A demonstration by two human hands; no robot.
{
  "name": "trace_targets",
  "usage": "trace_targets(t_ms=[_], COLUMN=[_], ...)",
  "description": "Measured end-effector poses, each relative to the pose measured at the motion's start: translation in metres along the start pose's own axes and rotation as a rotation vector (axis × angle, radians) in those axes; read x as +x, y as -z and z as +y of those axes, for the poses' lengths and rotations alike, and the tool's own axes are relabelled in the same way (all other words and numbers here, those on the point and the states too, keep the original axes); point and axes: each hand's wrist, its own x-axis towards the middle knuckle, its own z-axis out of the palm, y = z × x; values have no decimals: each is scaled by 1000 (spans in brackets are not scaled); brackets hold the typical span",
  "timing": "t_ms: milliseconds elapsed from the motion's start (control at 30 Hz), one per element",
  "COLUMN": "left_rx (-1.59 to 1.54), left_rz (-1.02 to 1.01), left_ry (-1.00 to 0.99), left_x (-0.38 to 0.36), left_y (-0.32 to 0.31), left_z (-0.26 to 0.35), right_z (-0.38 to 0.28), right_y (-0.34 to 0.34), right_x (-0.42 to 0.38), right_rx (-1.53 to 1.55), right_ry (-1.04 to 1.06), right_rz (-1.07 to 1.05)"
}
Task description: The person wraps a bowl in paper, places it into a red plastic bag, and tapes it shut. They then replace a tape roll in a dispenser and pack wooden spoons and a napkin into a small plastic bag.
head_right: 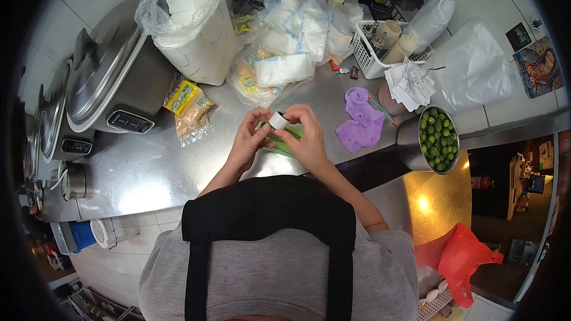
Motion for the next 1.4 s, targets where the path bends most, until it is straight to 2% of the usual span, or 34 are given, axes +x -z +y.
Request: trace_targets(t_ms=[33, 67, 100, 233, 400, 467, 600, 667, 733, 767, 833, 900, 1000, 1033, 1100, 1300, 1400], left_rx=[-2, -1, 1, -106, -19, -2, 5, 14, -292, -293, -538, -561, -651, -651, -615, -546, -603], left_rz=[1, -88, -176, -104, -88, -101, -115, -136, -156, -153, -221, -250, -177, -176, -295, -253, -250], left_ry=[-3, 50, 105, 52, 16, 4, 32, 33, 133, 132, 218, 256, 290, 287, 121, 49, 41], left_x=[-1, -3, -5, -7, 0, 0, -5, -6, -5, -5, -4, -6, -14, -16, -19, -24, -22], left_y=[4, 7, 9, 2, 9, 10, 6, 4, 1, 0, -2, -5, -17, -19, -22, -30, -30], left_z=[-1, -1, -1, 3, -8, -6, 0, 3, 7, 7, 8, 12, 20, 23, 27, 30, 27], right_z=[-8, -13, -16, -19, -17, -13, -16, -19, -24, -26, -28, -30, -31, -29, -30, -47, -47], right_y=[0, 0, 0, 0, 0, -2, -8, -6, -8, -10, -13, -16, -17, -17, -15, -11, -12], right_x=[2, 2, 2, 0, 0, -4, 3, 3, 4, 4, 3, 2, 4, 4, 3, 6, 3], right_rx=[-186, -372, -371, -357, -325, -184, -171, -206, -191, -177, -191, -204, -160, -135, -110, -107, -66], right_ry=[136, 270, 270, 259, 304, 27, -60, -40, -9, 23, 69, 118, 150, 156, 161, 260, 155], right_rz=[47, 94, 92, -8, -94, 100, 47, -78, -99, -116, -150, -185, -131, -118, -107, -208, -187])
